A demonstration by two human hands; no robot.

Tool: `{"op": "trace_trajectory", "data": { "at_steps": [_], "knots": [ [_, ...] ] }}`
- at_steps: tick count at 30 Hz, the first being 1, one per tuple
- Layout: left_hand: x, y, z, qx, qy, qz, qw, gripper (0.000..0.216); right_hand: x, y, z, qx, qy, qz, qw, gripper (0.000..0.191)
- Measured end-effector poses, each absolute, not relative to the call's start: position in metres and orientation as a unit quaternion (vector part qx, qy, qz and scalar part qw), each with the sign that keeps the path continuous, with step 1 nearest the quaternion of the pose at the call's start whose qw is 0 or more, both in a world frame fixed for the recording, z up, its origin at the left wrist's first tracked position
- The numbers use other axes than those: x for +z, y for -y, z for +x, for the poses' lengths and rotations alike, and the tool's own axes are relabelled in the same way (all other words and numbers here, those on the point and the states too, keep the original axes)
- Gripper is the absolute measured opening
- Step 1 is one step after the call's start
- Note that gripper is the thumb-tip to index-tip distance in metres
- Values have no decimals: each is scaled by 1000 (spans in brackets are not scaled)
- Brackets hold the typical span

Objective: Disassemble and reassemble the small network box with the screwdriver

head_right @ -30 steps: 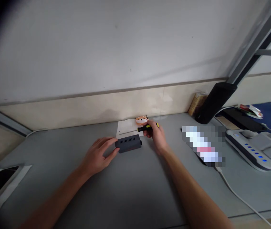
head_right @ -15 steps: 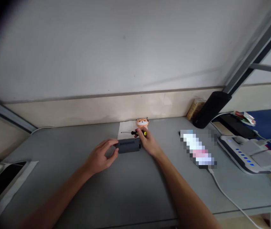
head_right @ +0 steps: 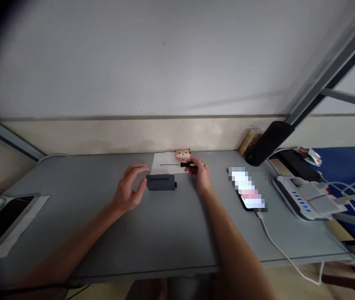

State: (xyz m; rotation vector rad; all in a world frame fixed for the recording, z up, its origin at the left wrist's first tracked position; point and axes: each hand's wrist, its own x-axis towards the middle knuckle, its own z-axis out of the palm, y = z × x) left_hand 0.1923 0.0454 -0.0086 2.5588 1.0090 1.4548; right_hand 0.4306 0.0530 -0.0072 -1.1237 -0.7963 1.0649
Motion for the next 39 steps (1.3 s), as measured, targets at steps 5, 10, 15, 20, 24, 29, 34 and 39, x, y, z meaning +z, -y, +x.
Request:
{"op": "trace_trajectory", "data": {
  "at_steps": [5,10,15,20,24,29,34,39],
  "knots": [
    [7,-57,210,433,-268,860,-32,20,-3,-53,445,439,303,-466,706,20],
    [0,-59,216,397,-257,878,-69,22,-1,-54,455,420,305,-449,727,18],
    [-19,-44,215,393,-262,876,-94,31,-3,-54,456,411,316,-455,724,17],
    [-21,-43,219,379,-273,877,-111,31,-4,-53,455,411,304,-456,729,13],
    [-20,-46,222,378,-262,882,-102,28,-4,-53,456,411,297,-451,734,13],
    [-22,-46,224,374,-269,881,-107,26,-5,-53,456,413,311,-452,727,12],
    [-22,-45,225,379,-266,878,-118,29,-6,-52,456,424,321,-453,716,14],
    [-23,-46,225,378,-262,879,-124,30,-7,-53,456,423,309,-440,729,13]
  ]
}}
